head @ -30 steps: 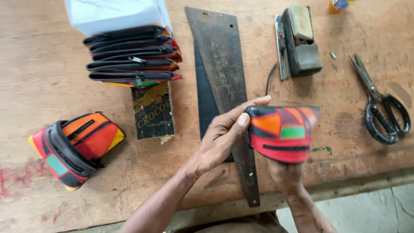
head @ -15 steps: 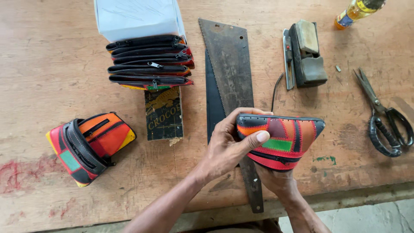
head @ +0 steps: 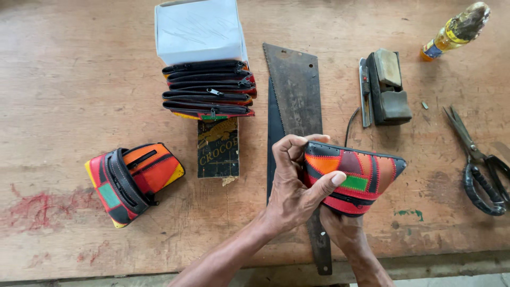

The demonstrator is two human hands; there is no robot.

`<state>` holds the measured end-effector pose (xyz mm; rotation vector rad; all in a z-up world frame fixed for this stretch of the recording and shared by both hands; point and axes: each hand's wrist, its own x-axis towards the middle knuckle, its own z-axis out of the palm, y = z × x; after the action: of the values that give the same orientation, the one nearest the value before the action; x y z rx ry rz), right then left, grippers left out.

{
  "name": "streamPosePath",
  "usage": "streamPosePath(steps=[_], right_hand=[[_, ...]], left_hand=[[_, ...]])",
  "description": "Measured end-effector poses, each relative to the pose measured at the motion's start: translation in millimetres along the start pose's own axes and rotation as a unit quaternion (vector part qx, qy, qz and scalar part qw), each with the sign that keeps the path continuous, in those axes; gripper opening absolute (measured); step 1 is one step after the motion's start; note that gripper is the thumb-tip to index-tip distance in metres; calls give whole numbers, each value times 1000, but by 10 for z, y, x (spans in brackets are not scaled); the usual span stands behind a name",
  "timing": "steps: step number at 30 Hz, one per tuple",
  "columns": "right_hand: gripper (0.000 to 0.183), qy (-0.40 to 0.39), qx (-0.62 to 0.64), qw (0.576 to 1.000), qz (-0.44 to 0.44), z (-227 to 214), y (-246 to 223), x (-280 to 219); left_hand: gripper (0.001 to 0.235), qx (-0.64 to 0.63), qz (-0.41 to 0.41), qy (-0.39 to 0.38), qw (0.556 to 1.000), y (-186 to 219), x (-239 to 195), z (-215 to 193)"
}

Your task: The person is hand-sewing a small, colorful pouch. They use a needle and thread to stitch the edges, attach a black strap, and trim the excess thread with scissors. Several finished pouches are stacked nearby.

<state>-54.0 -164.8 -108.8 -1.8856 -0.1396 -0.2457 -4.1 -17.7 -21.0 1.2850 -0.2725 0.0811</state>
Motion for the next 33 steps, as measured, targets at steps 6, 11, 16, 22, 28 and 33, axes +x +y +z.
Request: streamPosePath(steps=[6,11,16,22,28,33], right_hand=[[45,-5,125,989,76,28,-42,-77],[42,-10,368,907,203,50,-72,31],[38,-22,52,998,-36,-2,-123,117],[47,121,309,941,67,-68,3,239],[67,29,265,962,52,-183,65,100],[71,-2,109,994,-6,-205,69,82]], left_hand=[[61,44,26,-31,998,5,0,-98],[61,0,32,-25,999,70,38,-125],[66,25,16,-8,1000,100,39,-128],[40,-126,-69,-34,989,53,77,-232],[50,-318,-322,-162,877,-89,207,-382],[55,-239,-321,-220,889,8,202,-339]])
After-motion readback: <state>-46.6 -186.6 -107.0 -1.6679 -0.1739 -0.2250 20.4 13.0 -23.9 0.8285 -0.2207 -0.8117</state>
